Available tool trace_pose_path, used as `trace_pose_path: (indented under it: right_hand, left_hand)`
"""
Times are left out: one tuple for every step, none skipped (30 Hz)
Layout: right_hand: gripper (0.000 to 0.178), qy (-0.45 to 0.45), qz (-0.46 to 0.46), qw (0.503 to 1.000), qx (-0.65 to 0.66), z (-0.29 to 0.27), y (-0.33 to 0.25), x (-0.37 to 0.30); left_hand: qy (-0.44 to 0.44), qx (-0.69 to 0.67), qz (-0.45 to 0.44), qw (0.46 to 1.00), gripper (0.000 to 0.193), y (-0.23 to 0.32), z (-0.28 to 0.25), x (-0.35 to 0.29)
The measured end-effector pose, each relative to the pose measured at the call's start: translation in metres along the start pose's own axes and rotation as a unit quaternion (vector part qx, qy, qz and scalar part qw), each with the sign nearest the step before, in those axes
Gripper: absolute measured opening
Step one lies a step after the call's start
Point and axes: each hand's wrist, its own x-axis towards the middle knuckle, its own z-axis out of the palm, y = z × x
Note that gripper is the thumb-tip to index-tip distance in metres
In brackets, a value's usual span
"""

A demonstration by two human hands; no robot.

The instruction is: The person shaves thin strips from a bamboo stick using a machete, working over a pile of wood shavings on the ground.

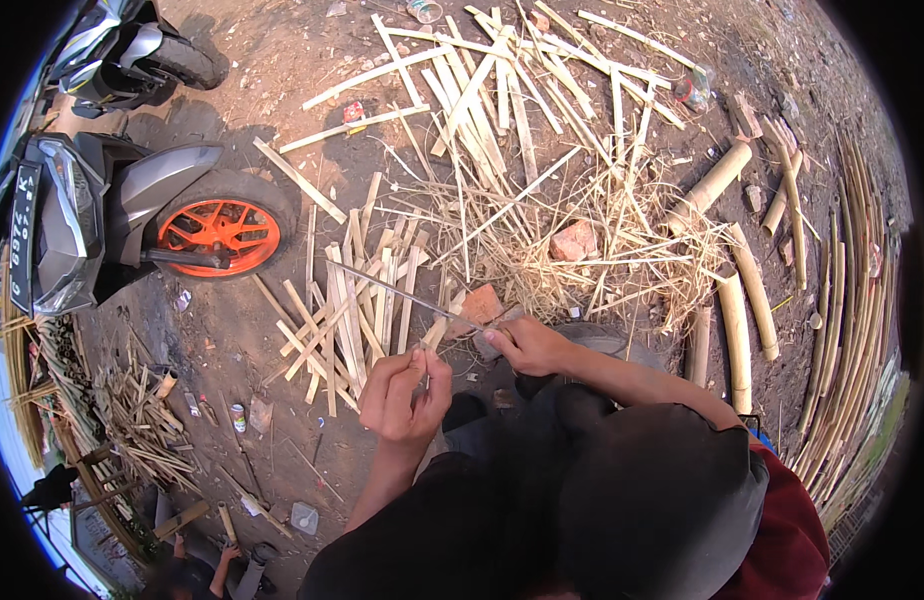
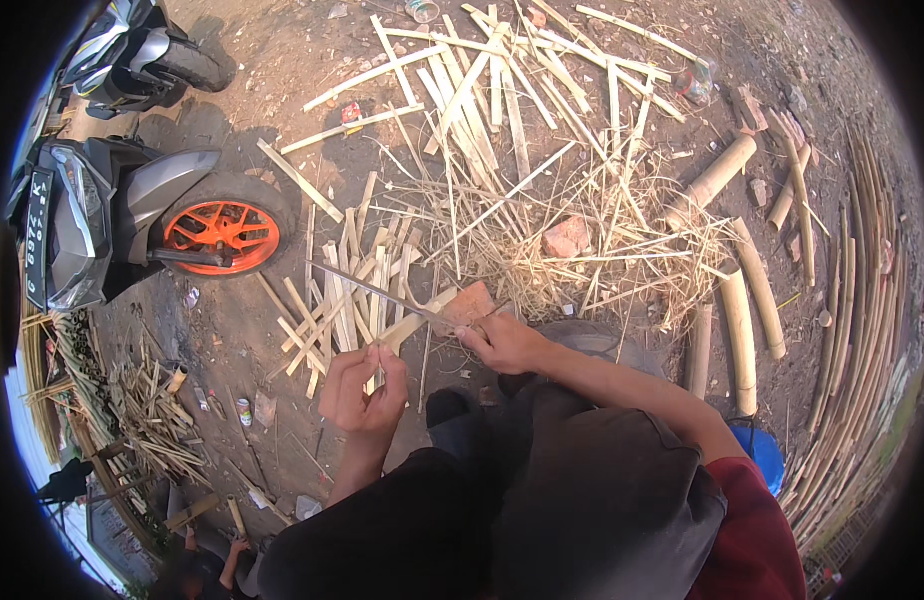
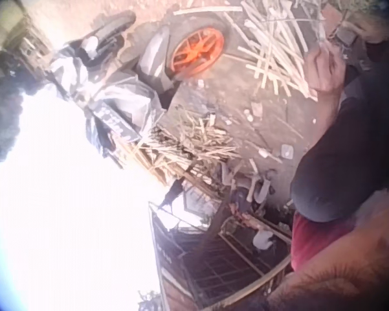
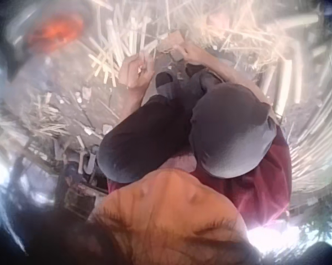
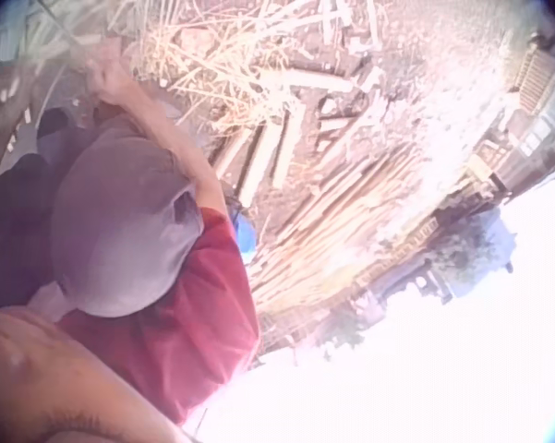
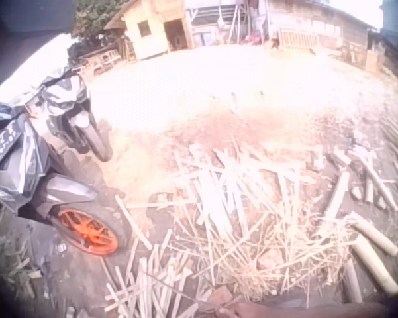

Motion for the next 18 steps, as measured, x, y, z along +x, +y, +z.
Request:
trace_pose_path:
  right_hand:
    - [0.064, 0.000, 0.002, 1.000, -0.020, -0.001, 0.010, 0.007]
    - [0.065, 0.002, 0.005, 0.999, -0.041, -0.002, 0.019, 0.012]
    - [0.065, 0.000, 0.015, 0.998, -0.056, -0.002, 0.013, 0.014]
    - [0.067, -0.012, 0.017, 0.998, -0.054, -0.002, 0.006, 0.020]
    - [0.068, -0.007, 0.002, 0.999, -0.053, 0.000, -0.001, 0.022]
    - [0.068, -0.005, -0.012, 0.999, -0.053, 0.002, -0.019, 0.021]
    - [0.068, -0.003, -0.017, 0.998, -0.055, 0.001, -0.032, 0.015]
    - [0.070, -0.007, -0.039, 0.999, -0.020, 0.001, -0.042, 0.010]
    - [0.071, -0.005, -0.067, 0.998, 0.019, 0.001, -0.054, 0.012]
    - [0.072, -0.003, -0.094, 0.994, 0.057, 0.002, -0.058, 0.013]
    - [0.073, -0.018, -0.034, 0.999, 0.037, 0.011, -0.035, 0.017]
    - [0.073, -0.026, 0.020, 0.999, 0.015, 0.018, 0.004, 0.024]
    - [0.073, -0.031, 0.074, 0.997, -0.014, 0.016, 0.036, 0.029]
    - [0.073, -0.031, 0.097, 0.993, -0.057, 0.010, 0.056, 0.029]
    - [0.073, -0.029, 0.123, 0.987, -0.099, 0.003, 0.069, 0.023]
    - [0.073, -0.026, 0.151, 0.978, -0.141, -0.001, 0.081, 0.023]
    - [0.071, -0.034, 0.129, 0.984, -0.119, -0.008, 0.060, 0.017]
    - [0.070, -0.042, 0.108, 0.989, -0.096, -0.014, 0.036, 0.014]
  left_hand:
    - [0.006, 0.001, 0.003, 1.000, 0.015, 0.000, -0.003, 0.002]
    - [0.012, 0.000, 0.007, 1.000, 0.015, -0.001, -0.005, 0.001]
    - [0.011, -0.002, 0.006, 1.000, 0.015, -0.003, -0.008, -0.003]
    - [0.018, 0.010, 0.003, 1.000, 0.016, -0.009, -0.010, -0.003]
    - [0.027, 0.021, 0.002, 0.999, 0.016, -0.011, -0.014, -0.003]
    - [0.035, 0.033, -0.003, 0.999, 0.016, -0.013, -0.018, -0.006]
    - [0.043, 0.037, -0.012, 0.998, 0.017, -0.012, -0.017, -0.009]
    - [0.037, 0.034, -0.013, 0.999, 0.016, -0.005, -0.016, -0.005]
    - [0.038, 0.043, -0.013, 0.998, 0.016, -0.007, -0.014, -0.004]
    - [0.039, 0.052, -0.013, 0.998, 0.016, -0.009, -0.011, -0.002]
    - [0.040, 0.060, -0.012, 0.997, 0.016, -0.011, -0.009, -0.002]
    - [0.045, 0.067, -0.004, 0.997, 0.015, -0.011, -0.009, 0.005]
    - [0.045, 0.053, -0.001, 0.998, 0.015, -0.012, -0.008, 0.005]
    - [0.048, 0.046, 0.003, 0.998, 0.016, -0.015, -0.010, 0.001]
    - [0.050, 0.036, 0.008, 0.998, 0.016, -0.017, -0.012, -0.001]
    - [0.049, 0.030, 0.008, 0.998, 0.015, -0.016, -0.015, 0.002]
    - [0.052, 0.033, 0.002, 0.998, 0.015, -0.017, -0.015, 0.000]
    - [0.056, 0.037, -0.004, 0.998, 0.015, -0.019, -0.015, 0.000]
